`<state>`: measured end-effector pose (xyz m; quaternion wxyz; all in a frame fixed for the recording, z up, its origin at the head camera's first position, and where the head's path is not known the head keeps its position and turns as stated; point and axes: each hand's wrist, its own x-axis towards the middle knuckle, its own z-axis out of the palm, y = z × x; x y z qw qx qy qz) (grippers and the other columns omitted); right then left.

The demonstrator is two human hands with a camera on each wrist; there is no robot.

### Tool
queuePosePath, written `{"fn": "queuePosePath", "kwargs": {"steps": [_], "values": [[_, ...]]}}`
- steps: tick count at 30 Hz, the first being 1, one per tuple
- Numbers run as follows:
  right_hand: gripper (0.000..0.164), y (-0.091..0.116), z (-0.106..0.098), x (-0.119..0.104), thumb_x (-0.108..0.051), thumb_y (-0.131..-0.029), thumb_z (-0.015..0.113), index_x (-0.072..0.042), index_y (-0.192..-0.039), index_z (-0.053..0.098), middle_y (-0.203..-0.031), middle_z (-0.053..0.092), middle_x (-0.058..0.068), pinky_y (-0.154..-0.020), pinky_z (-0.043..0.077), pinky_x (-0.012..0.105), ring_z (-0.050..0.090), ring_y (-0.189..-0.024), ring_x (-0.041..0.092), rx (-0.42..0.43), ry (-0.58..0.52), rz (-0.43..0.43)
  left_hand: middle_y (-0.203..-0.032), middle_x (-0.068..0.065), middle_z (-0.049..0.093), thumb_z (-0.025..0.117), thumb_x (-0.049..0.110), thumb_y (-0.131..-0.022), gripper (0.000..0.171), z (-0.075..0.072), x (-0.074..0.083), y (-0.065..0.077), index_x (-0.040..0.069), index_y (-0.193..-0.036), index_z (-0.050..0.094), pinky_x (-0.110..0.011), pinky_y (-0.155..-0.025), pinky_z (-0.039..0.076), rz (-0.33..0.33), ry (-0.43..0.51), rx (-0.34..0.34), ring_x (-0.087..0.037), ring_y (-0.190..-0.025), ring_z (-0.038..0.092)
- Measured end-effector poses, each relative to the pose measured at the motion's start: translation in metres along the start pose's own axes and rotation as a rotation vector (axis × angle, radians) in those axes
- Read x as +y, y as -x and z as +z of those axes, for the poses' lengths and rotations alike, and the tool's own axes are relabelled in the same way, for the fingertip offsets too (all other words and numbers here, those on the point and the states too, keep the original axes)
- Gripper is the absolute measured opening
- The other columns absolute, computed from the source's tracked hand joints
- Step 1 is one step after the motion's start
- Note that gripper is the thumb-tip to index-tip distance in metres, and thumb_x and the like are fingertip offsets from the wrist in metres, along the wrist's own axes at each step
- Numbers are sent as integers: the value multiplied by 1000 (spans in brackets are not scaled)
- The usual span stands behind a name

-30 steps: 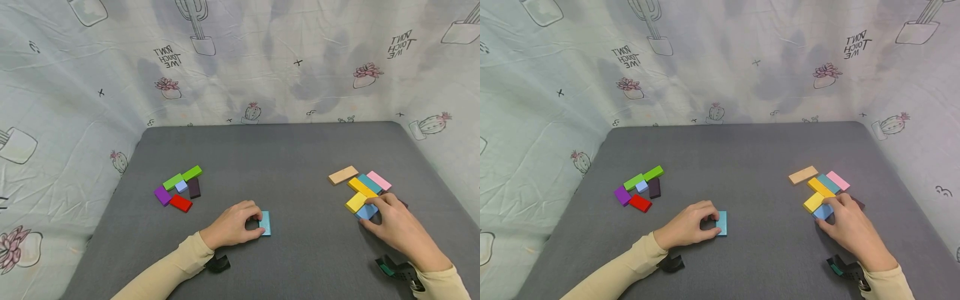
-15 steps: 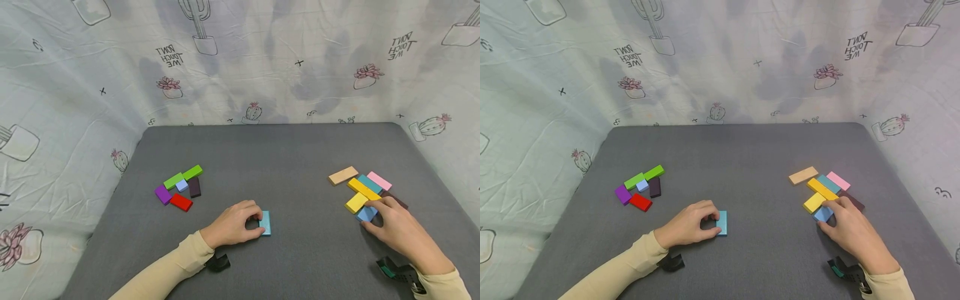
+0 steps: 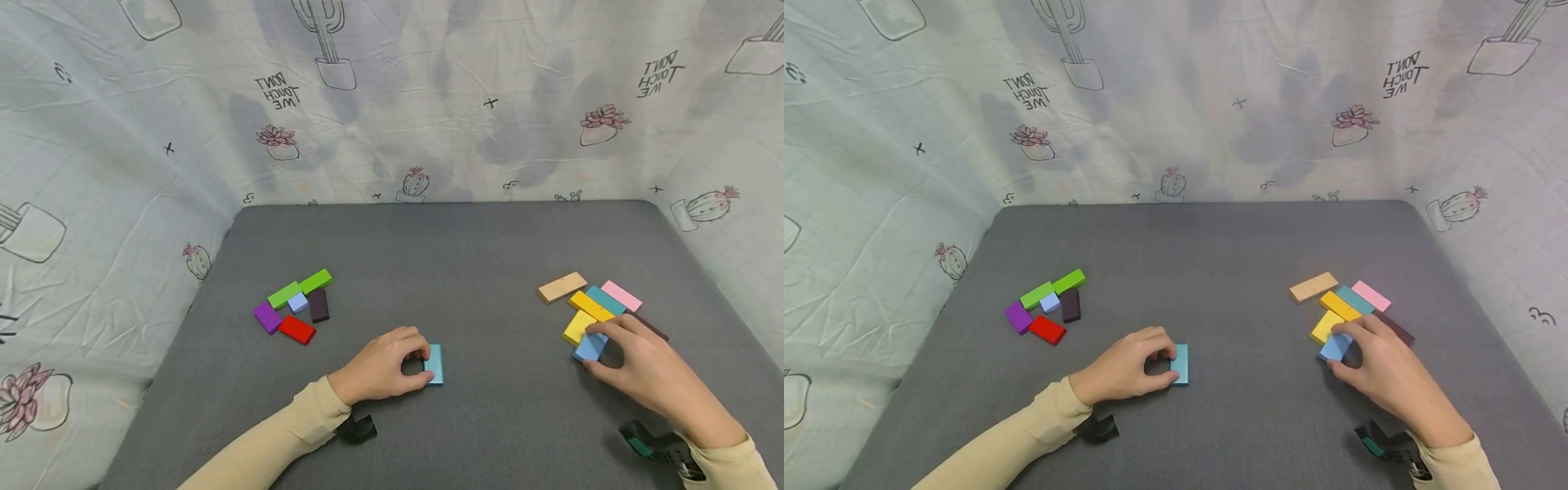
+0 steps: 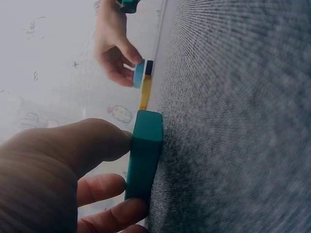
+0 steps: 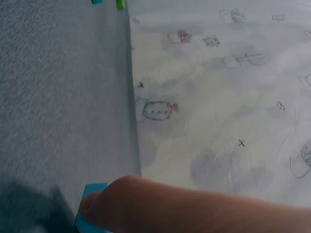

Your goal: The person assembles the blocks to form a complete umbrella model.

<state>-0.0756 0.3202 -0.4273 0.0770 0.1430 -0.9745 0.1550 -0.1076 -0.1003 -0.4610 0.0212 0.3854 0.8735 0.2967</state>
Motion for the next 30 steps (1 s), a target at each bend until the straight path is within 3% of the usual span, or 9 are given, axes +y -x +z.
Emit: {"fn": "queuePosePath", "kwargs": {"steps": [14, 18, 23, 30], "values": [[51, -47, 6, -43, -14, -68, 94, -9, -114, 75, -110, 63, 6, -70, 50, 35, 59, -88, 17, 100, -51, -278, -95, 9, 59, 78, 31, -93, 17, -1, 0, 0, 20, -97, 65, -18, -76, 45, 4, -11, 4, -6, -87, 54], [49, -64, 11, -60, -15, -71, 93, -8, -116, 75, -112, 63, 5, -75, 55, 38, 62, -92, 19, 39, -90, -330, -94, 9, 59, 78, 31, -93, 17, 1, -1, 0, 20, -97, 65, -18, -76, 44, 1, -12, 0, -5, -87, 54], [49, -82, 23, -76, -18, -77, 91, -7, -121, 74, -116, 62, 7, -82, 57, 42, 63, -99, 22, -68, -140, -320, -95, 9, 60, 79, 30, -92, 18, 1, 0, 0, 20, -97, 65, -18, -77, 45, 4, -6, 3, -6, -88, 55], [44, -102, 46, -93, -19, -83, 87, -8, -124, 72, -117, 61, 6, -81, 55, 38, 62, -98, 21, -148, -213, -357, -95, 7, 61, 80, 30, -92, 18, 0, 0, 0, 20, -98, 65, -18, -78, 46, 18, -10, 9, -7, -87, 56]]}}
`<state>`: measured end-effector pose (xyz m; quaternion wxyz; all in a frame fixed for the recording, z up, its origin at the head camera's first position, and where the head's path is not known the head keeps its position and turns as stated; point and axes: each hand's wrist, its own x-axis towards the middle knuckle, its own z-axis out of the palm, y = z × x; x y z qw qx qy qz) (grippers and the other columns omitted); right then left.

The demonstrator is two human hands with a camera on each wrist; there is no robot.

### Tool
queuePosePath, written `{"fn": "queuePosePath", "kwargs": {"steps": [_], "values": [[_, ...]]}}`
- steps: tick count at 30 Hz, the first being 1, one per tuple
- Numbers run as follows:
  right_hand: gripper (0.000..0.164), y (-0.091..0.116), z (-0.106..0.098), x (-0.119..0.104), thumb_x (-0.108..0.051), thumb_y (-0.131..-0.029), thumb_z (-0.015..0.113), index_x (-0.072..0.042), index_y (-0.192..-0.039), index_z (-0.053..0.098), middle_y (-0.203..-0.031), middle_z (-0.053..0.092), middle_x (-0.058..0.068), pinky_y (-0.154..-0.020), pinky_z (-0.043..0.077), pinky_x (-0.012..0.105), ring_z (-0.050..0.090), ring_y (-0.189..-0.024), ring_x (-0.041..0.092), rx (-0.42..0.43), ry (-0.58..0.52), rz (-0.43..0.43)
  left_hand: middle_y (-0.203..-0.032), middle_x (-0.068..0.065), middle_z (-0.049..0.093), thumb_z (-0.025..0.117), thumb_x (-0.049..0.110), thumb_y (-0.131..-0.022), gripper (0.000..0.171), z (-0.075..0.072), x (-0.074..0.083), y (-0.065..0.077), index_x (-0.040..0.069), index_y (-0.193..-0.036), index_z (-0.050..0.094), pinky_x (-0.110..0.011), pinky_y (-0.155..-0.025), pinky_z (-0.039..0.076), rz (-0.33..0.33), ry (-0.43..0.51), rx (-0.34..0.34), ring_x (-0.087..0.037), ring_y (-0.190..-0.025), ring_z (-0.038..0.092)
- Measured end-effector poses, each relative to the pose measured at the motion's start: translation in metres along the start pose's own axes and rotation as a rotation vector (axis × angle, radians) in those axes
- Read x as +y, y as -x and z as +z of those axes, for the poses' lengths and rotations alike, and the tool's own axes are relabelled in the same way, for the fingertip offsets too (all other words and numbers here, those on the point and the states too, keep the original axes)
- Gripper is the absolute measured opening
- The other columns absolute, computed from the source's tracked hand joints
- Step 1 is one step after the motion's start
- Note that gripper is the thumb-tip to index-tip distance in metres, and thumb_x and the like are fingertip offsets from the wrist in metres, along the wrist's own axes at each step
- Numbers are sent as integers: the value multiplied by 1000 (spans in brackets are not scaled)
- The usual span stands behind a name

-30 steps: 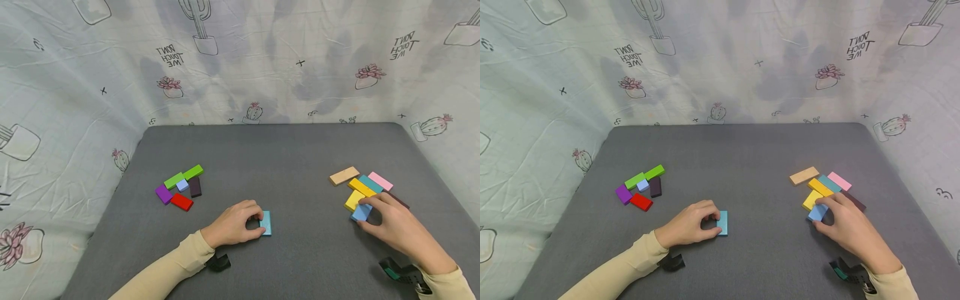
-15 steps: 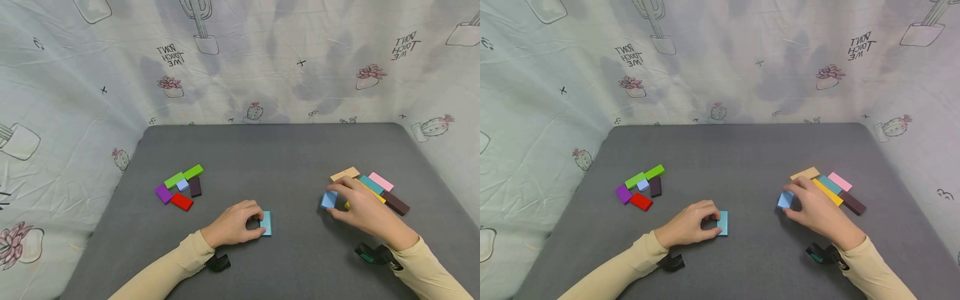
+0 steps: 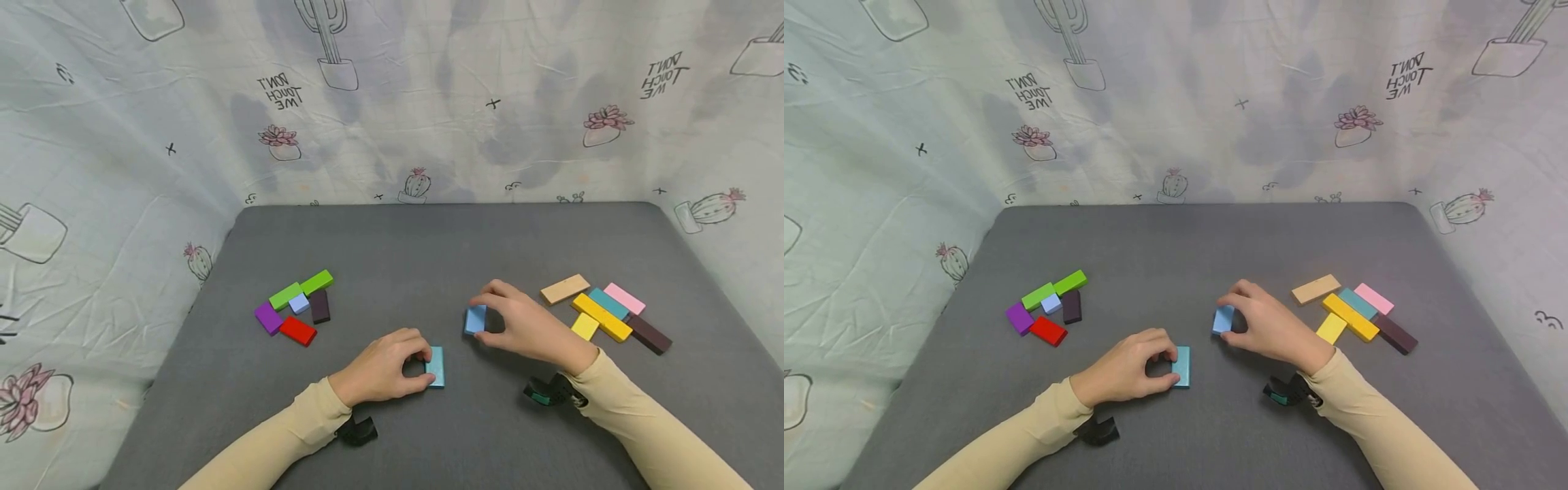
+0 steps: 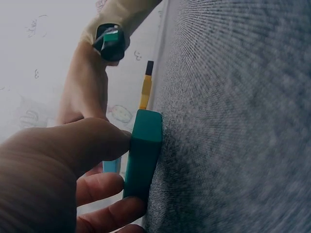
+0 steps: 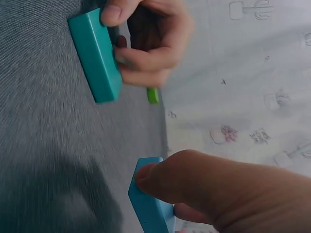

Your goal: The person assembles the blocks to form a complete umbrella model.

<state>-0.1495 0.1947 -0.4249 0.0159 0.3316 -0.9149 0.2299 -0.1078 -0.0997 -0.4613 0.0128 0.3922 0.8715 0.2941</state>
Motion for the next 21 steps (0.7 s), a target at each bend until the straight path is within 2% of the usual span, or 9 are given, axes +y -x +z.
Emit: {"fn": "queuePosePath", "kwargs": {"steps": [10, 21], "values": [[43, -27, 25, -10, -23, -87, 85, -10, -126, 72, -116, 60, 3, -80, 51, 33, 58, -96, 15, -74, -57, -47, -93, 7, 60, 80, 29, -92, 19, 1, -2, 0, 20, -97, 65, -17, -76, 45, 14, 7, 12, -6, -85, 56], [44, -36, 31, -10, -26, -89, 85, -10, -127, 72, -120, 60, 3, -85, 53, 38, 60, -103, 16, -98, -98, -79, -94, 7, 61, 80, 30, -92, 19, 2, -3, -1, 20, -98, 65, -16, -76, 45, 13, 13, 9, -6, -86, 56]]}}
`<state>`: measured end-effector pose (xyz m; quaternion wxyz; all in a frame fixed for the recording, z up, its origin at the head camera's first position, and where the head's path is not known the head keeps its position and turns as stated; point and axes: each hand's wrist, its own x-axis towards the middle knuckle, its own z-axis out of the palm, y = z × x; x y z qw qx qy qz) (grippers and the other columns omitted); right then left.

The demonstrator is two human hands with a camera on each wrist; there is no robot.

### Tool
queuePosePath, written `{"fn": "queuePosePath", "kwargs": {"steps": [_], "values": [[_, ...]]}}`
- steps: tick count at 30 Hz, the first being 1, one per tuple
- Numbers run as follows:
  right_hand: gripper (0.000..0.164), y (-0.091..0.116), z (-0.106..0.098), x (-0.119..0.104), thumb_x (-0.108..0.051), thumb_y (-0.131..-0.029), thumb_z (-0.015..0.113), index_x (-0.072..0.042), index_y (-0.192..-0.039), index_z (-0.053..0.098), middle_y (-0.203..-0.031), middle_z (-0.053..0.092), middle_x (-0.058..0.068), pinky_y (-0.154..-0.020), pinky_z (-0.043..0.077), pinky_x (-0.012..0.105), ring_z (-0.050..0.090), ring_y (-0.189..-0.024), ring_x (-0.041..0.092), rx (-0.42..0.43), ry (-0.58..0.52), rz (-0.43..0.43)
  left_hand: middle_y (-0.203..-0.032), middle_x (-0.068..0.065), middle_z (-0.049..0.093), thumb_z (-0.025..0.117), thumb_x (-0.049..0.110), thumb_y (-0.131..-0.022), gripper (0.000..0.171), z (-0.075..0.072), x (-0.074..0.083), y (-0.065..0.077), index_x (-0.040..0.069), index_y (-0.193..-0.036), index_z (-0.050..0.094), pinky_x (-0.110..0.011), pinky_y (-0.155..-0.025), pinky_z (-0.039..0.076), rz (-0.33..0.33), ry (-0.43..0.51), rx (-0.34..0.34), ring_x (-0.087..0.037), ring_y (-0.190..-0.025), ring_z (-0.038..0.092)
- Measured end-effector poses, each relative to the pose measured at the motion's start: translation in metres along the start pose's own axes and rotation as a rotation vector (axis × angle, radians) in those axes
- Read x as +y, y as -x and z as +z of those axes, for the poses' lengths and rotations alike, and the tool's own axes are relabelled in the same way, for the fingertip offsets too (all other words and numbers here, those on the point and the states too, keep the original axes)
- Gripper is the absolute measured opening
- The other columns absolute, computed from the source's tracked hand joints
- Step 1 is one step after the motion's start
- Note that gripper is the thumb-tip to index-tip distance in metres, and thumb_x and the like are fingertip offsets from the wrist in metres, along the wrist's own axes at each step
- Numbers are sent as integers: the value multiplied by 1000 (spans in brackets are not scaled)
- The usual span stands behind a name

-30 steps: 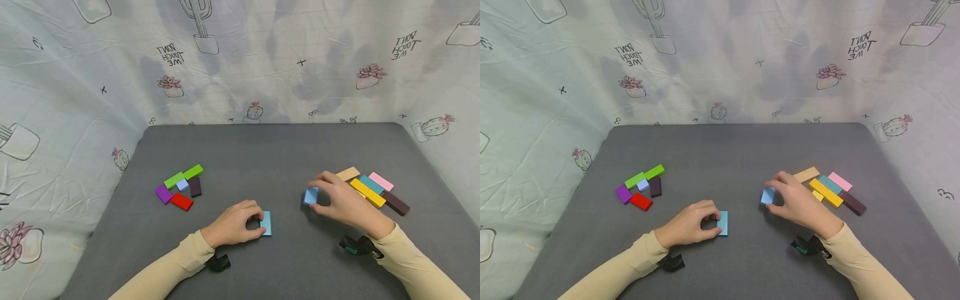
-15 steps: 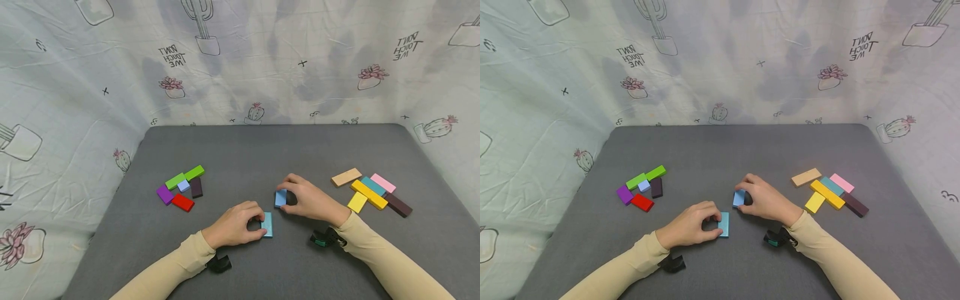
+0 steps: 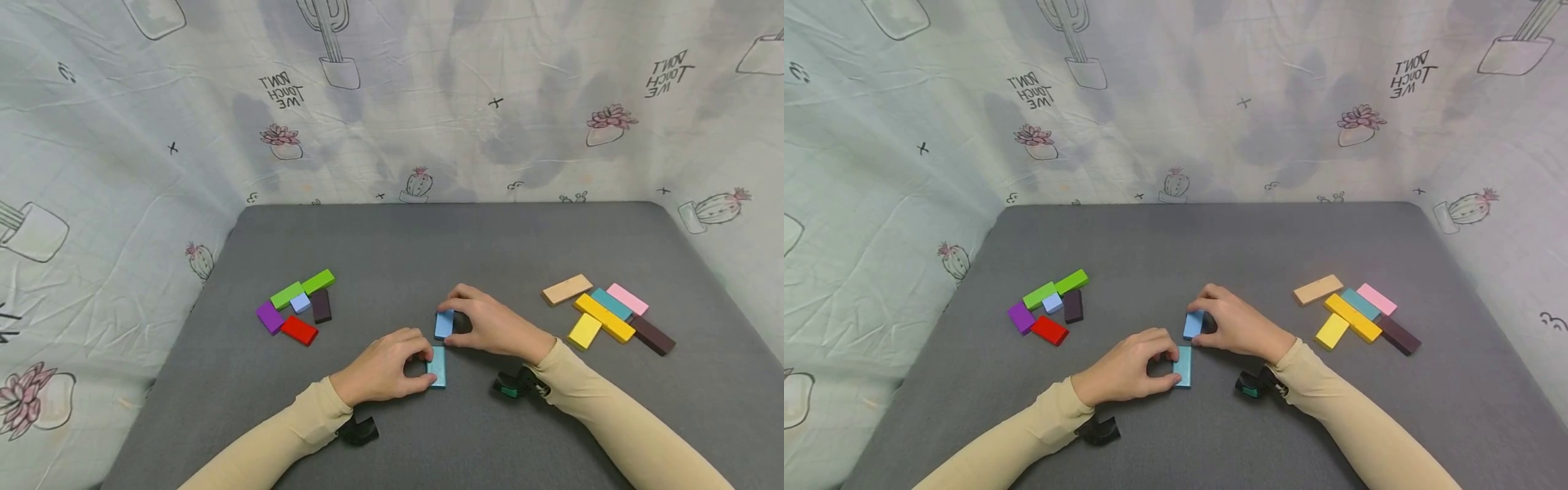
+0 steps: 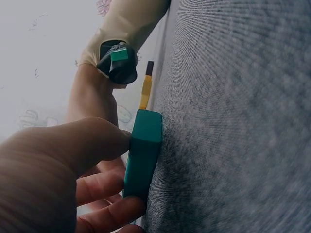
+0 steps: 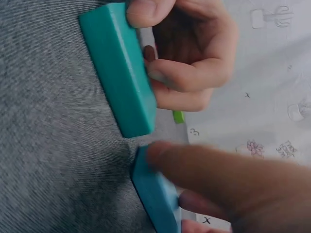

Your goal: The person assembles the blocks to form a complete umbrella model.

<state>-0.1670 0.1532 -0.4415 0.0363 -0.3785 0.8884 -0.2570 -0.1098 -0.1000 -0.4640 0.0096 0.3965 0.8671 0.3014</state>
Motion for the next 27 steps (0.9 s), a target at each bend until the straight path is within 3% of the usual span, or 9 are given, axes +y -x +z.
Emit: {"fn": "queuePosePath", "kwargs": {"steps": [6, 27], "values": [[39, 0, -1, 1, -16, -93, 80, -8, -130, 71, -124, 62, 5, -88, 55, 40, 63, -108, 19, -8, -33, -27, -95, 7, 61, 80, 29, -92, 19, 0, 1, -1, 20, -98, 65, -17, -77, 45, -1, 6, -3, -7, -86, 56], [40, -1, 9, -2, -20, -95, 79, -10, -133, 70, -132, 60, 3, -97, 54, 41, 61, -120, 20, -35, -87, -82, -94, 7, 59, 81, 29, -91, 20, -1, 1, -1, 20, -98, 63, -17, -75, 44, -14, 7, -6, -6, -86, 53]]}}
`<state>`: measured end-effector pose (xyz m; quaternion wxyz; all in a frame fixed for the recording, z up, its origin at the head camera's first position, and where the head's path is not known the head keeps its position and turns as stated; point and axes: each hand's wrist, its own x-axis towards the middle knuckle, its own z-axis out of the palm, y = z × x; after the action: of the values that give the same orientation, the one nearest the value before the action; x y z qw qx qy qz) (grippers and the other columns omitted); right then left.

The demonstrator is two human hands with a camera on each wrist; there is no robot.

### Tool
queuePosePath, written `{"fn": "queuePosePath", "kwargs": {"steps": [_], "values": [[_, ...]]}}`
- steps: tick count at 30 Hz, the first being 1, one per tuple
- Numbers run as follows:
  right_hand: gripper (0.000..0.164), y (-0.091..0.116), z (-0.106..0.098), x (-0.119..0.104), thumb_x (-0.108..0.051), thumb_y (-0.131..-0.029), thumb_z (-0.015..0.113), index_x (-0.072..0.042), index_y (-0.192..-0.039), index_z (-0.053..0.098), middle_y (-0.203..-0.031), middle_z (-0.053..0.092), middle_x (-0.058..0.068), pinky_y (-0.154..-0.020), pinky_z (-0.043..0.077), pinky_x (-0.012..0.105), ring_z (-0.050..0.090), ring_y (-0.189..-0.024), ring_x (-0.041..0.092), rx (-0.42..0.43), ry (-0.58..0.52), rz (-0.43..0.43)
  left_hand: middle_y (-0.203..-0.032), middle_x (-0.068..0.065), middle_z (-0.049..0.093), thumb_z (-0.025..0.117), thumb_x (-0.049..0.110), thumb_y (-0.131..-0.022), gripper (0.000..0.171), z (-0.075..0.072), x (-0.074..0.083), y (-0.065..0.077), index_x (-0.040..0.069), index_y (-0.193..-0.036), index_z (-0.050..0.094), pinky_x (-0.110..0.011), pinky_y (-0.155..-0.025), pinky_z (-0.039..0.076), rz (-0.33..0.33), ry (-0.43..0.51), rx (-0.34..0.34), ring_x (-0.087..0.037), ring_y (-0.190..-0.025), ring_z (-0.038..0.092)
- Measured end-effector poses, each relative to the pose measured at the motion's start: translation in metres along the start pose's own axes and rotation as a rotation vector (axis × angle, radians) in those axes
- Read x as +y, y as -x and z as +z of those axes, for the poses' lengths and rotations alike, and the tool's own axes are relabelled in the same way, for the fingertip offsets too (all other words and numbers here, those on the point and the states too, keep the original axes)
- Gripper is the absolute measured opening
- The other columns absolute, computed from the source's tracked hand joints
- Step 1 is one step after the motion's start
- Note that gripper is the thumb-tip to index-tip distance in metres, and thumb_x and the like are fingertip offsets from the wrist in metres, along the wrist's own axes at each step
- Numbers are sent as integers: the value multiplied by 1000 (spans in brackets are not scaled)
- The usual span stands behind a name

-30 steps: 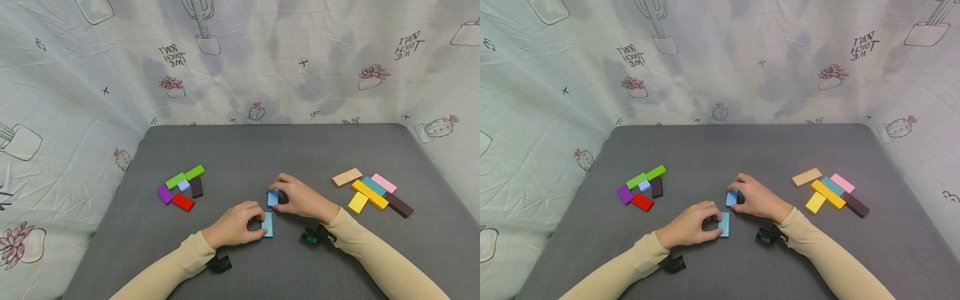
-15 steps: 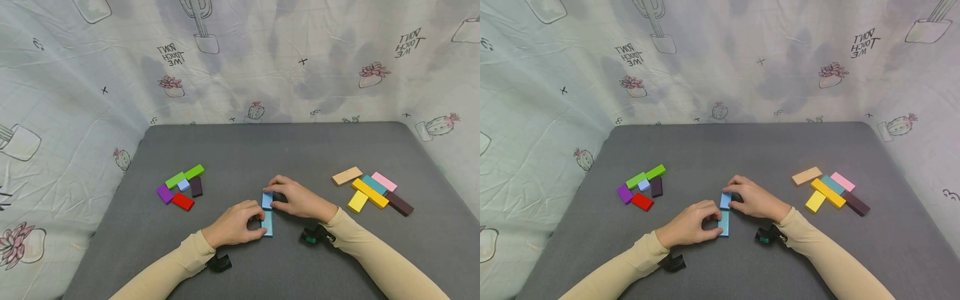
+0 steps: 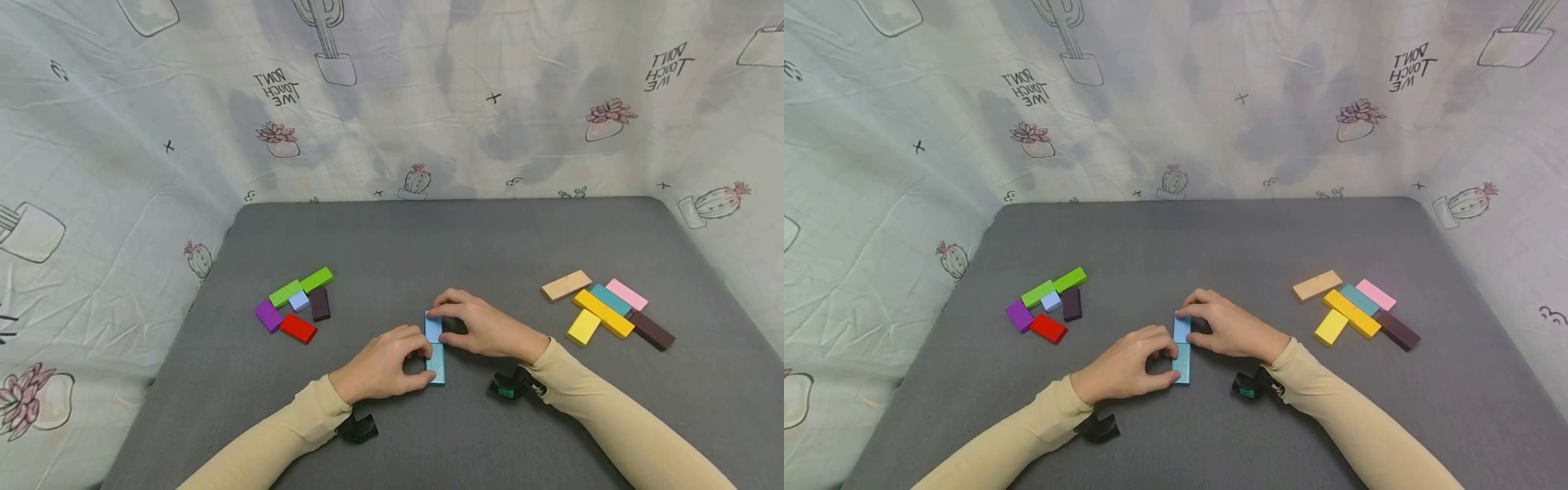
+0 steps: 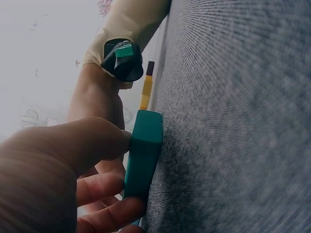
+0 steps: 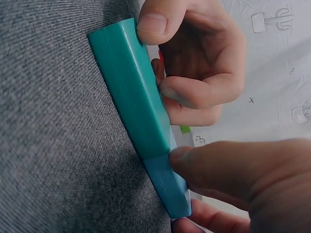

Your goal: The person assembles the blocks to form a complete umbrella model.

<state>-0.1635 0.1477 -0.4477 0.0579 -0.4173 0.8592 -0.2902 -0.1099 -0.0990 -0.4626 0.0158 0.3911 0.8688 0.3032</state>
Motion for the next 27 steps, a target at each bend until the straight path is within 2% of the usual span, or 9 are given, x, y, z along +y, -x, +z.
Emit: {"fn": "queuePosePath", "kwargs": {"steps": [14, 27], "values": [[44, 0, 2, -2, -22, -93, 80, -9, -134, 69, -133, 59, 3, -99, 53, 43, 59, -122, 21, -8, -14, 32, -100, 6, 61, 80, 31, -91, 27, 1, 0, 0, 17, -109, 66, -19, -76, 46, -38, 11, -8, -6, -89, 56], [44, 1, 2, -2, -21, -93, 80, -9, -134, 69, -133, 58, 3, -99, 53, 42, 59, -123, 20, -9, -1, 20, -99, 6, 60, 81, 30, -90, 29, 0, 0, 0, 16, -112, 67, -18, -75, 45, -35, 15, 0, -6, -87, 55]]}}
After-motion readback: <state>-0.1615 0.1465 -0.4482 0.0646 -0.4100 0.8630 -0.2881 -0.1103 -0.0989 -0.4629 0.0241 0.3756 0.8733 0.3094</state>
